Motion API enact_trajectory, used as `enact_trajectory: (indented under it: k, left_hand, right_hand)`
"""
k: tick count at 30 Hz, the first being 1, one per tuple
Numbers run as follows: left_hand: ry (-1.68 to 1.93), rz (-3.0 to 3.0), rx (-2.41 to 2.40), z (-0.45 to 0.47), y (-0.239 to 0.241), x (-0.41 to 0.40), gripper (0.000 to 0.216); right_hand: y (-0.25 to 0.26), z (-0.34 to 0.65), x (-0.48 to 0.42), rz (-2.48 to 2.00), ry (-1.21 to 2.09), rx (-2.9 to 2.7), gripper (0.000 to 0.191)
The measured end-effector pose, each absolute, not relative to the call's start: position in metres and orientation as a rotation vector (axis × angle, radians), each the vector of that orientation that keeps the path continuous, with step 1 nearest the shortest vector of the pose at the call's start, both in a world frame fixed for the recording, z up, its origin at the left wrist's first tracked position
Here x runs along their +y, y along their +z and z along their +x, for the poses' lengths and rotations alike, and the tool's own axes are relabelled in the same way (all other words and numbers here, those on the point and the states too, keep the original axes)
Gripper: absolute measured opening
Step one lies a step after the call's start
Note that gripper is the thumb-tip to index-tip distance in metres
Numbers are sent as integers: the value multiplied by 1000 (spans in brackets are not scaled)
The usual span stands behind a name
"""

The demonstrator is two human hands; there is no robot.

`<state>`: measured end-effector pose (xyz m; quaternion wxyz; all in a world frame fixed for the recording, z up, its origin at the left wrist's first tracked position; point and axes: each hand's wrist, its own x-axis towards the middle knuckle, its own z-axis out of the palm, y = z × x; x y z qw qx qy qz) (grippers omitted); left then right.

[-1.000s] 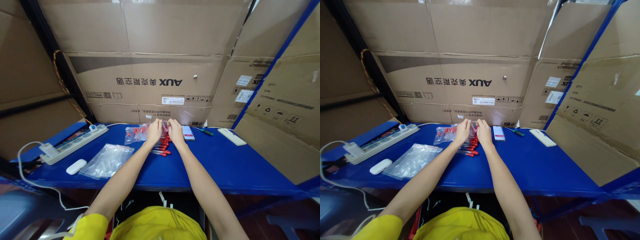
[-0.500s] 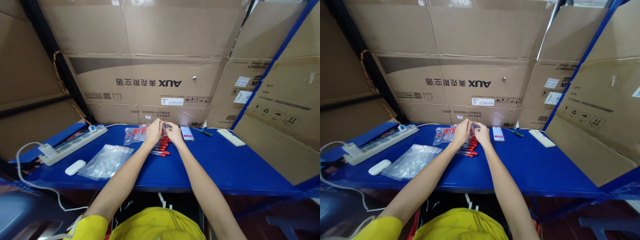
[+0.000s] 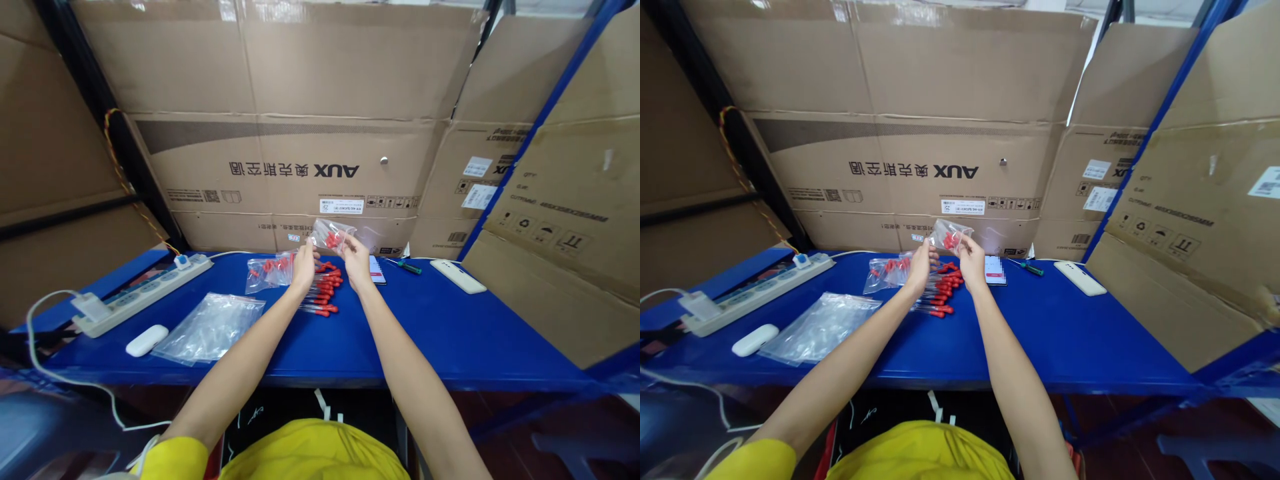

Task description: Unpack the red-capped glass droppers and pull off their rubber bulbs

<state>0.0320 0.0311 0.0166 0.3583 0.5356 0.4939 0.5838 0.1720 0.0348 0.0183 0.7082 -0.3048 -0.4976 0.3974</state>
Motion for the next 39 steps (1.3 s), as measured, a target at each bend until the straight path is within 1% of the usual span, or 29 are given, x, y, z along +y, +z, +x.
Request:
enact_trajectory:
  k: [2, 4, 7, 11, 15, 18, 21, 24, 26, 31, 35, 39]
  left_hand:
    - [1392, 1250, 1034, 33, 18, 35, 64]
    - [1400, 1210, 883, 32, 20, 37, 53]
    - [1528, 1186, 890, 27, 21, 40, 38]
    - [1602, 1275, 1020, 18, 19, 48, 40]
    - [1667, 1589, 1065, 11, 20, 51, 38]
    - [1687, 1770, 1034, 9, 25, 49, 34]
    - [1708, 1706, 1031, 7, 33, 47, 35]
    - [1627, 1558, 942, 4, 38, 45, 45]
    - [1589, 1537, 908, 1, 41, 43, 47]
    - [1697, 1927, 1129, -8, 51, 36, 36]
    - [1716, 1908, 1107, -11, 59, 34, 35]
    - [1740, 1950, 1122, -12, 66, 31, 28]
  right_hand:
    - [20, 170, 33, -588, 954, -1080, 39]
    - [20, 167, 32, -566, 1015, -1091, 44]
    - [18, 163, 30, -630, 1059, -1143, 51]
    - [12, 160, 28, -713, 1129, -1204, 54]
    - [6, 157, 28, -740, 1252, -1175, 48]
    - [5, 155, 27, -670, 1330, -1107, 42]
    - [8, 153, 24, -587, 1375, -1032, 40]
    - [11, 152, 20, -521, 1422, -1011, 41]
    - [13, 151, 18, -486, 1460, -1001, 40]
    - [12, 151, 16, -482, 1545, -1010, 31]
    - [10, 147, 15, -479, 1601, -1021, 35]
    - [8, 140, 14, -454, 1616, -987, 40]
